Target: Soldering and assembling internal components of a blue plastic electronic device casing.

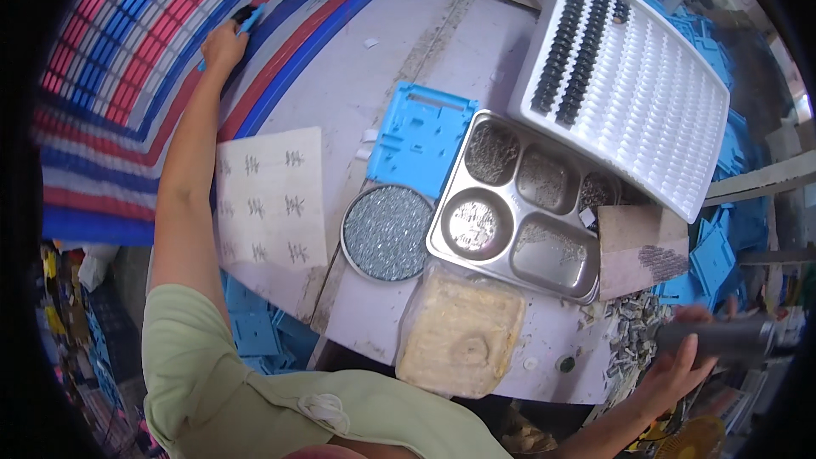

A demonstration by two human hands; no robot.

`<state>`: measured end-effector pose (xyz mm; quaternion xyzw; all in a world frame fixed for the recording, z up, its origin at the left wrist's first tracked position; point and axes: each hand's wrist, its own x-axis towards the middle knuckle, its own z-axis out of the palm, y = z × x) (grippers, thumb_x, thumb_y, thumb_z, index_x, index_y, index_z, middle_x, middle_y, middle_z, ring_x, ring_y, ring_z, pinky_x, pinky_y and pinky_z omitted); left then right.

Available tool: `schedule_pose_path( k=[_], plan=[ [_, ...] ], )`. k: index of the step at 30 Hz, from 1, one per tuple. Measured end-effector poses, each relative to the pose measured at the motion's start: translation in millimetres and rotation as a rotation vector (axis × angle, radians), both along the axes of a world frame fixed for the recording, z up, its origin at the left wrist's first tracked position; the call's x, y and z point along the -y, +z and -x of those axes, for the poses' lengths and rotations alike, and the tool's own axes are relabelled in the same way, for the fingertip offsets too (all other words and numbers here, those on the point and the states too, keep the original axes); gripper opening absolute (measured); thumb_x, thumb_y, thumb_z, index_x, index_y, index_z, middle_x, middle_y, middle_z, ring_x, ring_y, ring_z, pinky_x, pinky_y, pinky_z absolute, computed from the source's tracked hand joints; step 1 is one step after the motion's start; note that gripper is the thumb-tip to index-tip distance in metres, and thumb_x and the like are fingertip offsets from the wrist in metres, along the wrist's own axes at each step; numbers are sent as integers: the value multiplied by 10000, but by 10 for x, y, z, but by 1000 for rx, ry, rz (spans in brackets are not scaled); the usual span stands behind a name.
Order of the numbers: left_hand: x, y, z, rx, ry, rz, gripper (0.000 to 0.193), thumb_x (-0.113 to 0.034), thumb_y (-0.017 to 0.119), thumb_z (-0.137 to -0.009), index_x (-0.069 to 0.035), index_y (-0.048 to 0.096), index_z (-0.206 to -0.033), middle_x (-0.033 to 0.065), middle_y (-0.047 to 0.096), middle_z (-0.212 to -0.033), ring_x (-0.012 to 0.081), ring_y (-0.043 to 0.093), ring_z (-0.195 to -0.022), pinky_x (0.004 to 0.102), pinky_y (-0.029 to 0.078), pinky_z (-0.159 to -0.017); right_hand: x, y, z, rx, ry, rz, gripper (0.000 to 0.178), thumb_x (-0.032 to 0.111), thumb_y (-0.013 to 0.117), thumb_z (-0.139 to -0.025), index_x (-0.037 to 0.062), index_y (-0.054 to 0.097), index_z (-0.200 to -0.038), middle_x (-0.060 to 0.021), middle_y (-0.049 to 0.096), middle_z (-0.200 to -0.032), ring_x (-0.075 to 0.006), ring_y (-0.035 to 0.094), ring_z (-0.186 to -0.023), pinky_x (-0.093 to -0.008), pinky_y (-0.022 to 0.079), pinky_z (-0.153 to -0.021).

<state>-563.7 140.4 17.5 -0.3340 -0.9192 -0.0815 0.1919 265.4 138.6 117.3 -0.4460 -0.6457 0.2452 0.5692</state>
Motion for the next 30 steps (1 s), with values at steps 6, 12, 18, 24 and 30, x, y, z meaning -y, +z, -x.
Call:
schedule_pose_path(
  k=[6,12,18,24,30],
  plan=[
    [1274,598,-2266,17,-723,-374,176,-142,690,-835,-22,609,-935,167,619,-913,394,572,-879,488,460,-820,578,-203,958,39,217,-241,556,349,572,-1017,-42,506,-1406,-188,585,-1329,-290,574,-1266,-437,476,-1068],
    [2205,602,-4501,298,-1135,-266,291,-99,797,-726,-65,612,-948,114,570,-904,350,565,-913,481,419,-840,1128,-823,2067,-692,1060,1023,717,511,566,-1036,-22,445,-1499,-187,596,-1405,-262,608,-1271,-434,511,-1044],
    [2643,428,-5256,574,-1218,-383,510,-280,892,-683,-74,651,-1082,74,601,-1051,292,575,-1029,476,395,-905,1216,-913,1159,-370,834,1018,442,337,479,-1110,-27,566,-1344,-87,680,-1208,-160,652,-1097,-322,515,-985],
    [2583,-141,-5299,594,-1386,-113,319,-163,846,-770,-114,687,-1042,45,617,-996,264,611,-937,436,422,-888,1063,-1024,691,488,475,557,463,384,632,-1031,11,664,-760,-83,638,-616,-184,619,-593,-395,447,-563],
    [2440,-224,-5144,578,-1372,-23,189,-125,800,-813,-116,684,-961,36,626,-959,241,619,-924,419,412,-896,849,-1242,818,839,373,107,425,361,730,-953,35,656,-690,-132,552,-544,-276,507,-474,-379,414,-511]
  ],
)
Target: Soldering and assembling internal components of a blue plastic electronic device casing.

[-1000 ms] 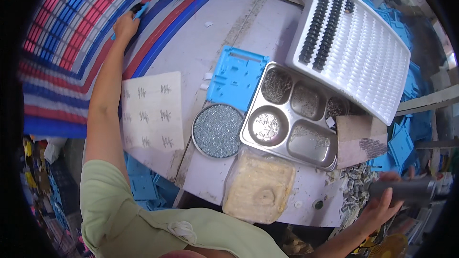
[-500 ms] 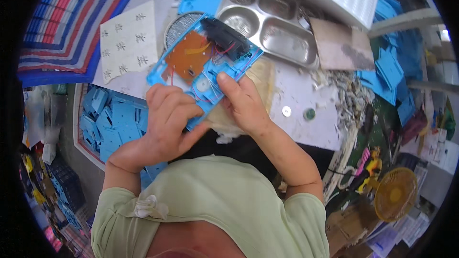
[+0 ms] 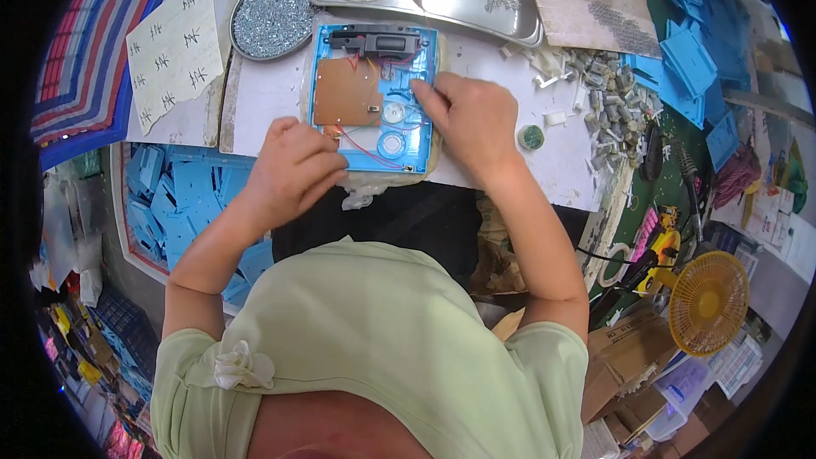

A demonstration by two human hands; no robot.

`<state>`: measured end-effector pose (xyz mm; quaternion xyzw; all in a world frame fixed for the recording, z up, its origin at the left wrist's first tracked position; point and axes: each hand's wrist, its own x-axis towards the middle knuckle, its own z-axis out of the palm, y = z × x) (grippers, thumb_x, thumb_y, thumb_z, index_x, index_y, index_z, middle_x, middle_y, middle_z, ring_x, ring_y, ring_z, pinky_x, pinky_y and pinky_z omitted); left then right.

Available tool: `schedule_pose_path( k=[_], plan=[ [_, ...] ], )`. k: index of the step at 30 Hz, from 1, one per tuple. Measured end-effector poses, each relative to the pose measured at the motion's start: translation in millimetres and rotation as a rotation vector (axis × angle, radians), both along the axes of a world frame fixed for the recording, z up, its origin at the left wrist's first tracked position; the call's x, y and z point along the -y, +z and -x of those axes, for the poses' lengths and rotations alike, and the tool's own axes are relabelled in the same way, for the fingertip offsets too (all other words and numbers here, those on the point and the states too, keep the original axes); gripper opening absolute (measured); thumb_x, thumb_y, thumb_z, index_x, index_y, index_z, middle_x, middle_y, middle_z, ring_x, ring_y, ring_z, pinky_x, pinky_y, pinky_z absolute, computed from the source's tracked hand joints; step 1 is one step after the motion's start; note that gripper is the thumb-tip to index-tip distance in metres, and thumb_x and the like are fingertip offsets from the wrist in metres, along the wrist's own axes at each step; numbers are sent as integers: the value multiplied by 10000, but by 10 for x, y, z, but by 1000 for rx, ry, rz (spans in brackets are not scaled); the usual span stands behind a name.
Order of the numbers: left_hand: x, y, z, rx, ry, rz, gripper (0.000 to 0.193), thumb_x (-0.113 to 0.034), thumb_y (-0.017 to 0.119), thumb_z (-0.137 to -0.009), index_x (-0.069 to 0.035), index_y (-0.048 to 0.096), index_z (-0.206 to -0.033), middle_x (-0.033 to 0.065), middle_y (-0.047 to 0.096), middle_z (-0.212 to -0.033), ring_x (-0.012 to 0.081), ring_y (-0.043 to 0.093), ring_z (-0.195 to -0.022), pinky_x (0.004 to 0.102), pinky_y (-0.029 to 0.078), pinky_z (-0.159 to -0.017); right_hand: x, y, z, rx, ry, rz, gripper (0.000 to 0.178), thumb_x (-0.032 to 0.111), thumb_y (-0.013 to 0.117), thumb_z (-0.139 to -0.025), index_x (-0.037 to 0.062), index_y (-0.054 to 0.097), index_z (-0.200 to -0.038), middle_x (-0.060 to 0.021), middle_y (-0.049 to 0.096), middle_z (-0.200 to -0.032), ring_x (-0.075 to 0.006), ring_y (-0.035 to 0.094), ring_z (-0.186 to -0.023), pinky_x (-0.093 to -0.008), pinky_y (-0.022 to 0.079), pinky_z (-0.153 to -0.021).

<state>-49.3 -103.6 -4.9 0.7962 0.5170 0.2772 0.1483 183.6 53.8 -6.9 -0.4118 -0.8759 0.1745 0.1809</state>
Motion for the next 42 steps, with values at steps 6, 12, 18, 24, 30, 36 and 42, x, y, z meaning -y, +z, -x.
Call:
schedule_pose_path(
  k=[6,12,18,24,30,36,42],
  plan=[
    [-56,110,-1,-28,-13,103,196,-148,795,-829,-114,674,-979,51,631,-961,252,627,-935,421,406,-906,-206,-20,-131,-124,61,451,400,336,717,-928,9,645,-707,-128,587,-571,-268,557,-506,-379,437,-525],
    [-338,261,-405,34,159,3,246,-232,805,-828,-87,672,-975,67,632,-934,259,618,-897,436,395,-874,-124,30,-60,-271,-161,469,373,338,748,-883,1,676,-740,-120,644,-614,-267,590,-545,-370,467,-563],
    [-591,161,-582,-168,115,19,226,-250,791,-838,-95,692,-968,53,625,-867,252,618,-855,444,376,-862,-314,120,180,-81,-189,212,332,364,785,-810,40,721,-768,-162,710,-708,-363,710,-707,-469,546,-667],
    [-609,130,-600,-189,136,-20,176,-225,781,-842,-115,711,-960,48,627,-848,241,628,-849,458,366,-876,-310,221,294,176,-138,56,256,293,752,-829,43,731,-784,-168,726,-754,-366,716,-717,-464,569,-682],
    [-611,27,-640,-167,161,-79,152,-221,776,-841,-126,736,-954,29,627,-816,231,626,-827,472,363,-882,-322,230,269,235,-108,-176,249,260,784,-837,16,736,-811,-143,723,-735,-284,709,-645,-402,547,-624],
    [-582,18,-661,-132,213,-101,122,-213,778,-832,-132,749,-919,13,622,-793,218,615,-823,468,359,-888,89,457,-190,-648,-122,588,122,97,722,-917,-12,708,-865,-51,696,-703,-134,673,-624,-268,513,-598],
    [-584,-19,-677,-78,200,-228,141,-192,781,-816,-134,734,-935,-3,604,-794,209,595,-814,460,366,-888,275,307,-440,-660,-170,541,107,48,689,-958,-46,686,-906,-40,684,-770,-83,643,-657,-218,480,-590]
  ],
)
